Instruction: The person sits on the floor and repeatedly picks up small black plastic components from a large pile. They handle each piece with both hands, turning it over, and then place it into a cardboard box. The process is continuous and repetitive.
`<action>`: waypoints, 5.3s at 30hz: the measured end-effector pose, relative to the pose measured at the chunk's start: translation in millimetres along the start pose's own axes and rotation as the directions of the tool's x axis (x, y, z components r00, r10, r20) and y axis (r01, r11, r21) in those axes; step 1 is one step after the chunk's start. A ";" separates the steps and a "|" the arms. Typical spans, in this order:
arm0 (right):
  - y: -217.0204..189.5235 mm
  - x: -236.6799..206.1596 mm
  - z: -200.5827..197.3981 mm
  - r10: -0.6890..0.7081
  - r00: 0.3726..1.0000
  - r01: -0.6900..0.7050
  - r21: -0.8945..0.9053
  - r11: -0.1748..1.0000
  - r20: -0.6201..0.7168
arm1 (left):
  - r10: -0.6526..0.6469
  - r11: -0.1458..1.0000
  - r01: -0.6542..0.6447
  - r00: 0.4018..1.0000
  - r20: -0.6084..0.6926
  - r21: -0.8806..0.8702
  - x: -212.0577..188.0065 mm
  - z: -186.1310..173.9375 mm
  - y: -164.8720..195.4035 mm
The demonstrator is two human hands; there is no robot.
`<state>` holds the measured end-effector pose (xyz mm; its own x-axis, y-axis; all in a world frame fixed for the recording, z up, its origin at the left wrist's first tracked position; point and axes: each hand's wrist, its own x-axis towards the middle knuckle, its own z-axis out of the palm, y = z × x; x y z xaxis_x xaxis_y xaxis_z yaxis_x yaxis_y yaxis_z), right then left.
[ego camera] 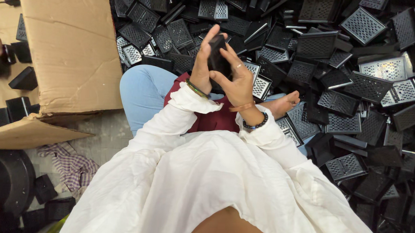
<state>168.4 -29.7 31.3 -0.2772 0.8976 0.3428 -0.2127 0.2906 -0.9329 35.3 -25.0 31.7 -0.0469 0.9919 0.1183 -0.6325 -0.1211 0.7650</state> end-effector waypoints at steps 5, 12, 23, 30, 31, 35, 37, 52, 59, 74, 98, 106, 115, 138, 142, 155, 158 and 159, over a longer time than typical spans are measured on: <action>5.5 20.9 -20.4 0.152 0.988 -0.156 0.202 0.967 0.038 | -0.012 1.000 0.015 0.996 -0.083 0.027 18.4 -8.7 3.8; 25.4 10.6 -50.4 0.635 0.706 -0.706 0.383 0.596 0.313 | -0.135 0.974 0.129 0.991 -0.023 -0.184 19.6 -27.7 -6.2; 47.2 169.0 -98.1 0.286 0.956 -0.206 0.542 0.815 -0.067 | 0.162 0.915 -0.010 0.924 -0.345 0.404 89.2 -188.8 36.8; 131.6 166.4 27.5 0.255 0.967 -0.189 -0.651 0.735 0.008 | 0.320 0.117 0.877 0.411 -0.854 0.466 138.2 -229.4 99.8; 139.8 163.0 46.5 0.264 0.964 -0.160 -0.713 0.683 0.037 | 0.288 0.082 0.919 0.348 -0.892 0.385 140.1 -224.5 97.6; 146.8 151.3 99.7 0.392 0.920 -0.194 -0.876 0.443 -0.006 | 0.273 0.058 0.935 0.322 -0.907 0.349 148.3 -215.2 86.3; 147.4 143.4 111.0 0.453 0.892 -0.172 -0.924 0.343 0.002 | 0.256 0.146 0.921 0.318 -0.913 0.362 150.4 -220.4 80.5; 60.0 88.5 7.5 0.042 0.994 0.010 -0.458 0.889 0.104 | 0.372 0.640 -0.044 0.891 -0.259 0.767 63.0 -168.2 1.0; 28.0 39.1 28.5 0.186 0.980 -0.180 -0.087 0.980 0.067 | 0.023 0.992 -0.052 0.969 -0.245 -0.113 38.1 -83.6 -1.7; 5.4 42.1 20.7 0.192 0.977 -0.199 0.076 0.977 0.093 | -0.053 0.996 0.038 0.982 -0.182 -0.085 25.9 -41.5 22.8; 93.9 53.0 -26.9 0.712 0.649 -0.761 0.222 0.610 0.268 | -0.135 0.991 0.123 0.948 -0.290 -0.059 33.4 -103.5 -28.4; 99.3 209.0 -79.6 0.306 0.949 -0.240 0.443 0.864 -0.082 | 0.205 0.890 0.045 0.849 -0.487 0.454 180.9 -157.6 22.3; 151.5 192.5 41.7 0.005 0.915 0.297 -0.681 0.669 0.403 | 0.456 0.042 0.248 0.857 -0.239 0.968 226.5 -199.2 50.1; 63.6 92.7 -86.8 -0.197 0.791 0.611 -0.734 0.296 0.579 | -0.212 0.975 0.220 0.965 -0.153 0.038 120.0 -135.4 -40.2; 21.6 69.1 -98.1 -0.088 0.992 0.122 -0.819 0.560 0.088 | -0.321 0.875 0.240 0.938 -0.133 -0.421 84.9 -107.6 -14.0; 7.3 37.4 -30.0 -0.137 0.972 0.230 -0.662 0.714 0.191 | -0.447 0.860 0.389 0.886 -0.121 -0.332 32.9 -41.5 -14.1; -1.2 40.6 -32.3 0.116 0.989 -0.046 -0.539 0.841 0.097 | -0.354 0.902 0.288 0.920 -0.170 -0.321 31.9 -40.8 -9.0; -2.0 40.3 -29.2 0.161 0.985 -0.127 -0.377 0.918 0.059 | -0.307 0.920 0.235 0.930 -0.203 -0.313 31.9 -39.8 -8.2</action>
<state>185.0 15.6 43.7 -0.3624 0.9116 0.1941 0.1931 0.2772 -0.9412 8.3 9.2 4.0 -0.0068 0.9674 -0.2533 -0.8352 0.1338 0.5334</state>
